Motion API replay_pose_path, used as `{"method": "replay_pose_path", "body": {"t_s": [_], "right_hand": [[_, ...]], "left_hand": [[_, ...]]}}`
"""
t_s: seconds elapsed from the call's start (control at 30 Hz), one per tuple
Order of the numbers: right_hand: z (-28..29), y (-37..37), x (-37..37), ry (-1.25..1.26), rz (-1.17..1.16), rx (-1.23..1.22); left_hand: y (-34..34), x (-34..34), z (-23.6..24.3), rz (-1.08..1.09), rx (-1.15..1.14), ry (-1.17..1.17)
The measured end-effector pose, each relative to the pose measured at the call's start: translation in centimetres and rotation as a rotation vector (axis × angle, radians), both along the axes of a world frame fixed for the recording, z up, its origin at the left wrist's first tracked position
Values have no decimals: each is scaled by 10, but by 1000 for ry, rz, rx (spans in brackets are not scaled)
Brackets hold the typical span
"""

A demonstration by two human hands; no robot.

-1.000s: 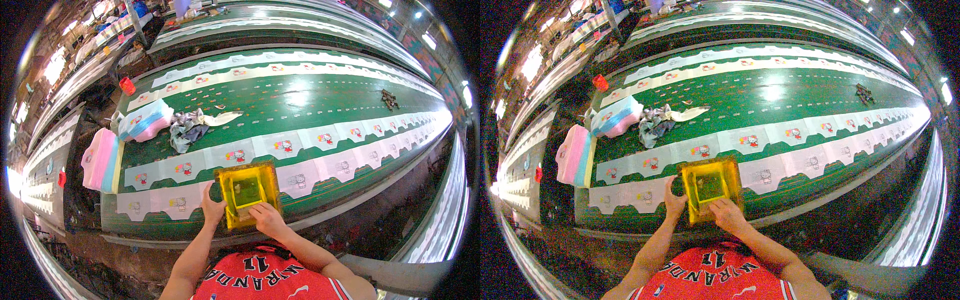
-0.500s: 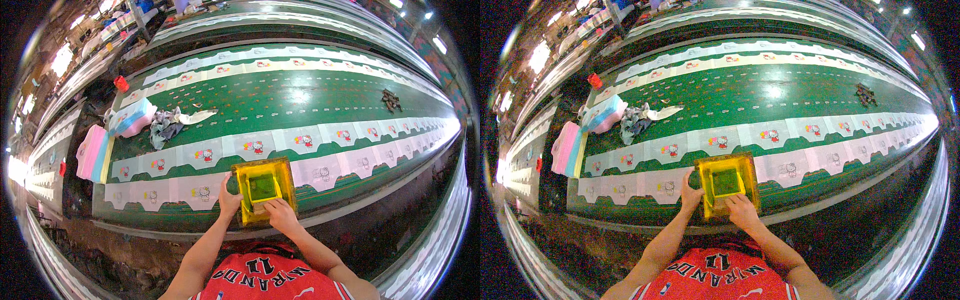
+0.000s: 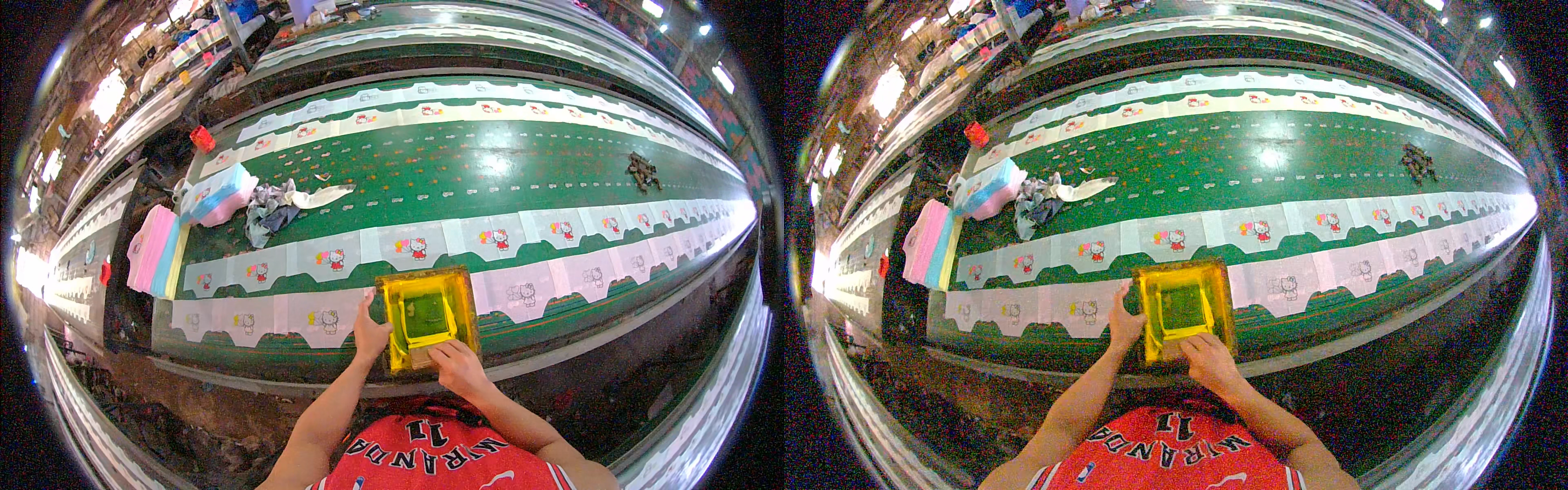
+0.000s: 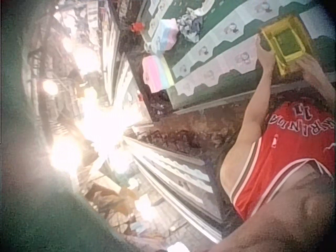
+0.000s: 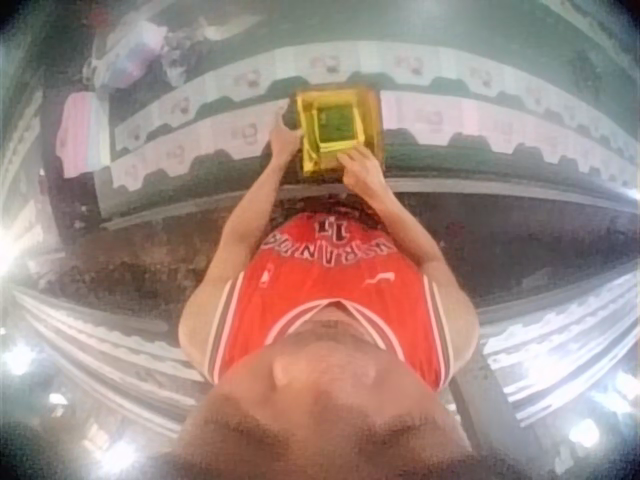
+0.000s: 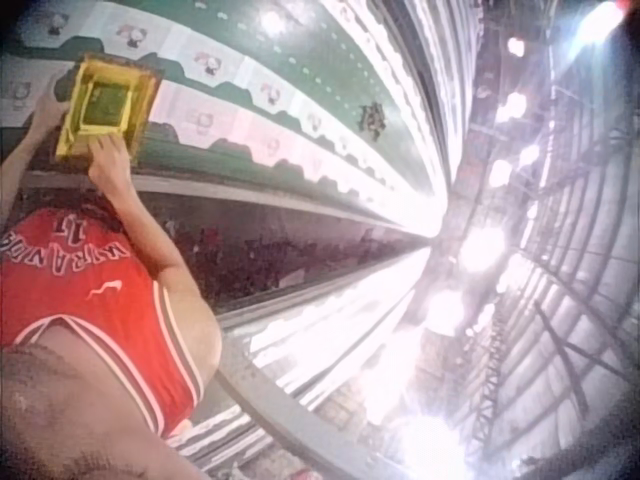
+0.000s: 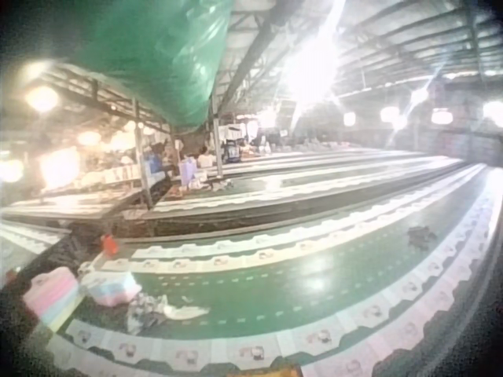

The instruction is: The person uses a yellow squeegee to press ink through a screen onto a long strip of fabric with a repeating cartoon pattern. The person repeatedly wipes the squeegee and repositions it along the moving fabric, maintaining consistent pressure and alignment.

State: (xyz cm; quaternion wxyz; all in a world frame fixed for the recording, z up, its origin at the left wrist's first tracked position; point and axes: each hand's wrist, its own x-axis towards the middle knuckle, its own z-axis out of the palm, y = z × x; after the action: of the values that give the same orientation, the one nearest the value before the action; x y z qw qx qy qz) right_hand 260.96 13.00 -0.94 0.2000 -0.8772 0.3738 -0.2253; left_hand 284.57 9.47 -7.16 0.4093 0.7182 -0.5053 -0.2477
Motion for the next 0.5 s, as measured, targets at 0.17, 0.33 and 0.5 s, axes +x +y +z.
{"method": "replay_pose_path", "body": {"t_s": [0.17, 0.33, 0.5], "right_hand": [[-12, -5, 5, -7, 4, -53], [-40, -82, 31, 69, -84, -109], [-19, -133, 50, -26, -99, -86]], "left_hand": [[1, 3, -1, -20, 18, 34], [0, 0, 4, -48, 5, 69], [2, 2, -6, -26, 24, 121]]}}
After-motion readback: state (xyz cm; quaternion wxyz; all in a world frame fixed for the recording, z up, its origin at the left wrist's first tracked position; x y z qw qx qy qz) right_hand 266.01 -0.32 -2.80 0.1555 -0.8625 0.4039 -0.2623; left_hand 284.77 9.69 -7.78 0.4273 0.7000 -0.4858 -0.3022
